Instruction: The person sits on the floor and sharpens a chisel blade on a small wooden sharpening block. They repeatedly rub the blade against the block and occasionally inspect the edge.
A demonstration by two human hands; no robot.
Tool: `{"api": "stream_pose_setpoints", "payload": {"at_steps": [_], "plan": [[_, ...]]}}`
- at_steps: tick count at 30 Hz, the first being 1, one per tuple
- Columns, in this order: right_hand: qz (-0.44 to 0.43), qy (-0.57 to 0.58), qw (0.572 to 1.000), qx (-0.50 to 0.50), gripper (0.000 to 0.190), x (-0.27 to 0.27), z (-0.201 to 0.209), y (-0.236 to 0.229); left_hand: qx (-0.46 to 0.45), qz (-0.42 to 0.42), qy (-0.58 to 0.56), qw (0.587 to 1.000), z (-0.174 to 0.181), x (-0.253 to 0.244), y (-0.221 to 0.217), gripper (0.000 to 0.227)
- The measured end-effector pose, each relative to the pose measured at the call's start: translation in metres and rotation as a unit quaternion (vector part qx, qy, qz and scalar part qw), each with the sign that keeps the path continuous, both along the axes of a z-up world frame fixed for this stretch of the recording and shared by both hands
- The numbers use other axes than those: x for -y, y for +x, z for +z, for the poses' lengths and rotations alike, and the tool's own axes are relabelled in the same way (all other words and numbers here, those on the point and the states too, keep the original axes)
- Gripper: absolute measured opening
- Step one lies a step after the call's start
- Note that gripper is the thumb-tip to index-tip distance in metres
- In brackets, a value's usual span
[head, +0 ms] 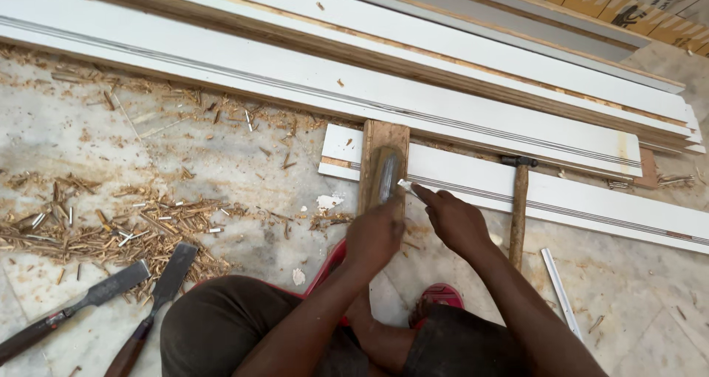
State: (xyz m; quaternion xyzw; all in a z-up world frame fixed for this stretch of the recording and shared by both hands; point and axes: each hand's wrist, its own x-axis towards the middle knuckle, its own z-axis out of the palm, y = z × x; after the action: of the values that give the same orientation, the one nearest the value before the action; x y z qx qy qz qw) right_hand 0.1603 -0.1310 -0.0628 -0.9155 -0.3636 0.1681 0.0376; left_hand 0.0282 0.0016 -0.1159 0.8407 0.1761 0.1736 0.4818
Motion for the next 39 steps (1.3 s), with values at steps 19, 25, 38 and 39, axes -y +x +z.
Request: {"api": "stream_pose_setpoints", "payload": {"at_steps": [19, 25, 38, 39], "plan": [[0.037, -0.172, 0.981, 0.081, 0.023, -0.039, -0.045, 0.005, -0.213, -0.142, 0.054, 0.965, -0.032, 0.006, 0.020, 0.076], [0.076, -0.128, 0.984, 0.096, 0.023, -0.032, -0.056, 0.013, -0.203, -0.138, 0.131, 0.960, -0.072, 0.002, 0.040, 0.049], [0.164, -0.116, 0.967, 0.155, 0.023, -0.030, -0.069, -0.007, -0.267, -0.302, 0.267, 0.876, -0.027, -0.076, 0.023, 0.070], [0.163, -0.118, 0.968, 0.148, 0.023, -0.029, -0.071, -0.008, -0.257, -0.305, 0.272, 0.876, -0.028, -0.080, 0.024, 0.071]]}}
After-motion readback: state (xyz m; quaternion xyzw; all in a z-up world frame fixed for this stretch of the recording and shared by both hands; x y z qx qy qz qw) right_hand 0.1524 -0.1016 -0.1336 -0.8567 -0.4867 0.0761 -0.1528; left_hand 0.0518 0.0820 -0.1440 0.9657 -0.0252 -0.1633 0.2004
